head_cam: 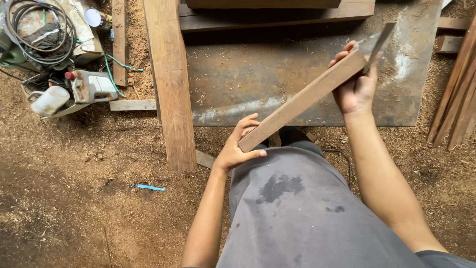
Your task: The person sands a small wooden block by hand using a piece of sandpaper, rubbing all sides and edges of the wood.
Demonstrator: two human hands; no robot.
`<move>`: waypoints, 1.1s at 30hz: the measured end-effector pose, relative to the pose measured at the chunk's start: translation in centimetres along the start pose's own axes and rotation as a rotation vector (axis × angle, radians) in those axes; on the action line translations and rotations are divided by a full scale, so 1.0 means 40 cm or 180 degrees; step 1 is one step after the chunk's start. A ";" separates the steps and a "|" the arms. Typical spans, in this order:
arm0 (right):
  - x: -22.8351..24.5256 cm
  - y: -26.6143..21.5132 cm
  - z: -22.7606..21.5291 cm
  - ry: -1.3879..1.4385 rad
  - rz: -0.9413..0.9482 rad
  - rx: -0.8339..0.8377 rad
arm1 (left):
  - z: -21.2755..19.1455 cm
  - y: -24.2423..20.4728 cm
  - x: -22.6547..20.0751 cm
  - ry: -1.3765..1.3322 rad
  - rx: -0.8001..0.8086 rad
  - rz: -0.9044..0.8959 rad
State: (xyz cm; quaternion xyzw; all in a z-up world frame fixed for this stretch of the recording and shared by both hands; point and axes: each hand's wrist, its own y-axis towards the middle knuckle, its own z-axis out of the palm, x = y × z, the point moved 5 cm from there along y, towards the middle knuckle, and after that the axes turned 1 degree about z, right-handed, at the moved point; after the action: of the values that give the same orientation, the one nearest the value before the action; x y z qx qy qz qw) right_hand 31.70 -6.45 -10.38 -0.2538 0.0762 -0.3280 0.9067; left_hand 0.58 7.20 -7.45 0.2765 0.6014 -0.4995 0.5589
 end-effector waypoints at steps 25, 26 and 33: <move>-0.015 -0.203 0.169 -0.3965 -0.2028 0.0176 | 0.122 0.235 -0.110 0.1006 -0.0290 0.1418; -0.011 -0.228 0.191 -0.4492 -0.2421 0.0155 | 0.128 0.228 -0.122 0.0989 -0.0343 0.1435; -0.210 -0.348 0.303 -0.7311 -0.2502 0.2607 | 0.145 0.192 -0.178 0.0803 -0.0596 0.1675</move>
State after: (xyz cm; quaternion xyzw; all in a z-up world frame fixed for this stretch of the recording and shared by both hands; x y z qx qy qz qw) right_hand 21.16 -5.30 6.90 -0.0989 -0.9323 -0.1657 0.3059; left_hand 11.32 6.19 -2.24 0.4299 0.6172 -0.2417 0.6131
